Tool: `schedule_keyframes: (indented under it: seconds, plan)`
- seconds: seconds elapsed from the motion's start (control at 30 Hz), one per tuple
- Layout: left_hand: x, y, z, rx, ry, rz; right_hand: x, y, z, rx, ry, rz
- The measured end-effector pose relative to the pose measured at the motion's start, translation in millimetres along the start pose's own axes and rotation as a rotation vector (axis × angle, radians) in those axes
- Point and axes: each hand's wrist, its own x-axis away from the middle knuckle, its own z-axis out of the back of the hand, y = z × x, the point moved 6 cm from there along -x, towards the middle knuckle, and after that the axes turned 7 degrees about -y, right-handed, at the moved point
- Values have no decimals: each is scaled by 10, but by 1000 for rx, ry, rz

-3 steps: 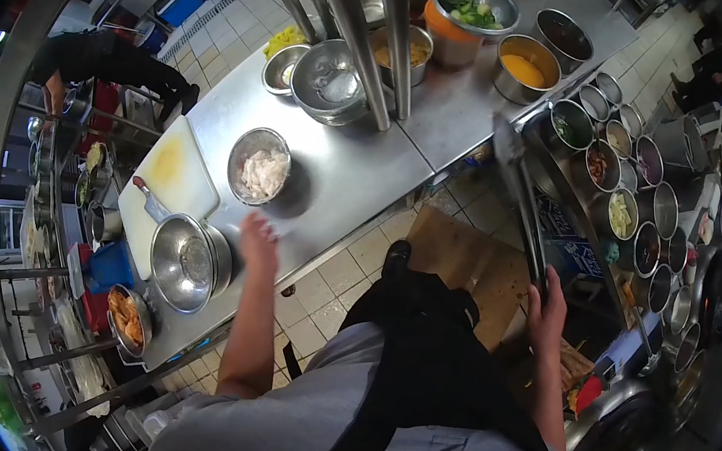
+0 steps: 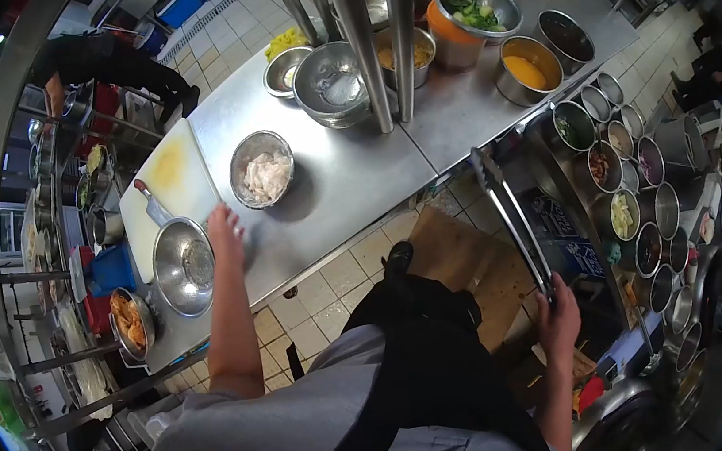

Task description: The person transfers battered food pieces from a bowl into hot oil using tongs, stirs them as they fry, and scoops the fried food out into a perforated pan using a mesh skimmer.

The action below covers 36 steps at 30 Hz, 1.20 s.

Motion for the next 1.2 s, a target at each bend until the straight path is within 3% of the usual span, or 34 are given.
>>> schedule_keyframes:
  seconds: [0.1,0.17,0.27,0.33,0.4,0.47,0.57,0.77,0.87,0.93,1.2]
  plan:
    - [-282,345,-203,-342,-139,-21,49,37,329,58,-104,-26]
    - [-481,354,-523,-476,-397,35,49,90,584,45,-126,-32]
    - [-460,346,-708,-694,-484,31,200,321,902,84,-121,-17]
    - [-299,190,-787,-696,-484,48,302,443,1111,97,-82,-13]
    - [55,108,-885,-458,-504,62,470,542,1251,131,-94,-86]
    - [295,-190,-1002,-218,-674,110,663,686,1390,101,-38,-107]
    - [1323,-294,-1527,-237,-695,160,921,849,1677,106,3,-124]
    - [3237,-669,-3187,-262,-1242,251,1314,854,2406,304,-8,-181]
    - [3949,-762,-3987,-245,-1526,110,1558,715,2859,563,-32,-182]
    - [4371,-928,-4434,-221,-1631,129,1722,641,3120,689,-4,-213]
    - [6055,-1071,-5431,-12,-1889,234,2192,749,3531,785,45,-578]
